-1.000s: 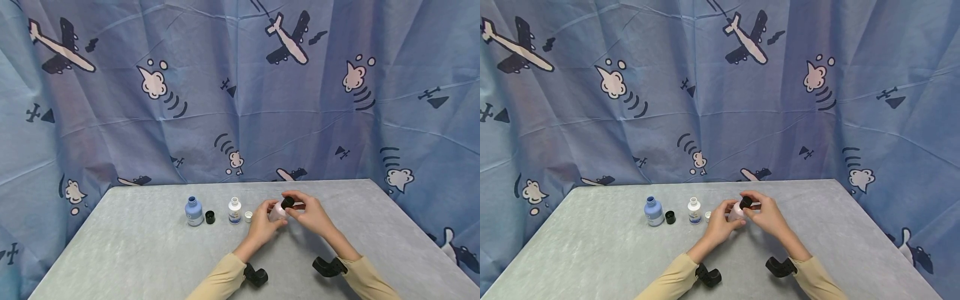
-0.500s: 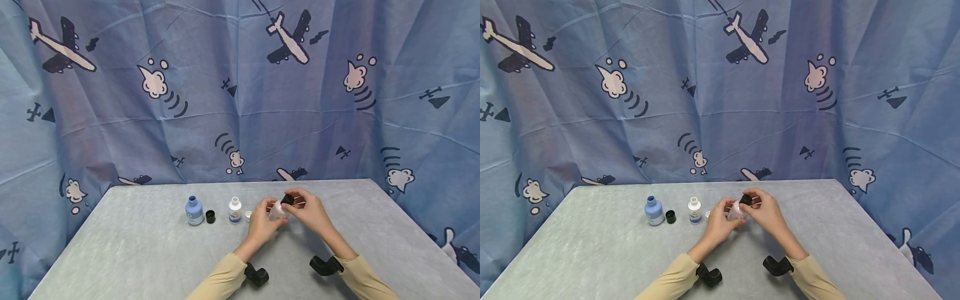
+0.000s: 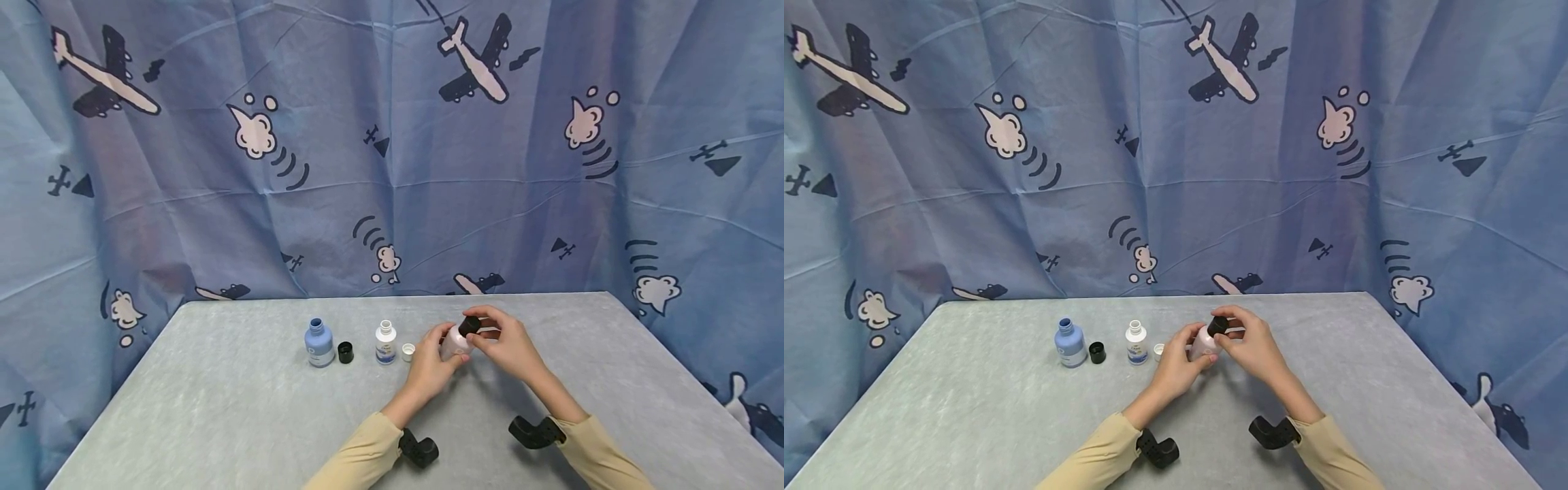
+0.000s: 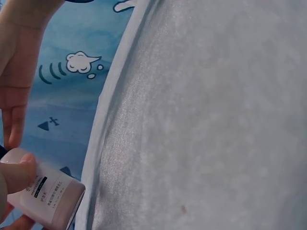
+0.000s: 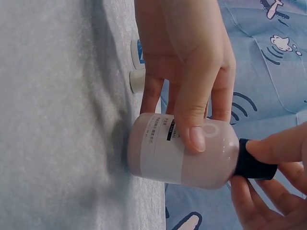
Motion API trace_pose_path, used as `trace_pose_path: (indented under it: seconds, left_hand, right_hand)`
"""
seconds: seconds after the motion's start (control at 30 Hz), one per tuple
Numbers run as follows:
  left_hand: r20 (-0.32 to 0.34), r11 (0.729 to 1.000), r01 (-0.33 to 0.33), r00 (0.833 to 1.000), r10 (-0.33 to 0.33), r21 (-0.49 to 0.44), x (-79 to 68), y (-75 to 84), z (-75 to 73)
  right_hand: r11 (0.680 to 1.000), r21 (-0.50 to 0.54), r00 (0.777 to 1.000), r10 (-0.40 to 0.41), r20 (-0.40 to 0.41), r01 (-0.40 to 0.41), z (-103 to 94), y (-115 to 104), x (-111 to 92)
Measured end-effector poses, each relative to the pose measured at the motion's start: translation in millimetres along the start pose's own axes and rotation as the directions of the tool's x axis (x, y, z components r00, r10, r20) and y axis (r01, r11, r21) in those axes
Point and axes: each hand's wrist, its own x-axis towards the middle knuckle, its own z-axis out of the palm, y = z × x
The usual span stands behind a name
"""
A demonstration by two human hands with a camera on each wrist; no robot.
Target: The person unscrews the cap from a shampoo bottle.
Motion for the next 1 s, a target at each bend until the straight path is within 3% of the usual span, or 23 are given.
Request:
trace_pose_path:
  seconds: [0.23,0.47,0.7,1.0]
  left_hand:
    - [0.0,1.0,0.002,1.0,-0.002,0.002,0.4,-0.1,0.2]
    - [-0.046,0.999,0.034,0.998,-0.034,0.004,1.2,0.0,0.5]
    - [-0.077,1.0,0.016,0.997,-0.015,0.017,1.2,-1.4,0.1]
    - [-0.081,0.999,0.005,0.997,-0.003,0.035,0.0,-2.3,-1.1]
  right_hand:
    - [1.0,-0.01,0.999,-0.023,0.024,0.024,1.1,1.0,0.5]
    - [0.997,-0.044,0.997,0.055,-0.047,-0.057,1.9,-0.2,1.6]
    - [0.984,-0.133,0.99,0.108,-0.095,-0.12,3.1,-2.5,1.6]
    - [0.989,-0.107,0.992,0.09,-0.083,-0.099,3.8,-1.2,0.5]
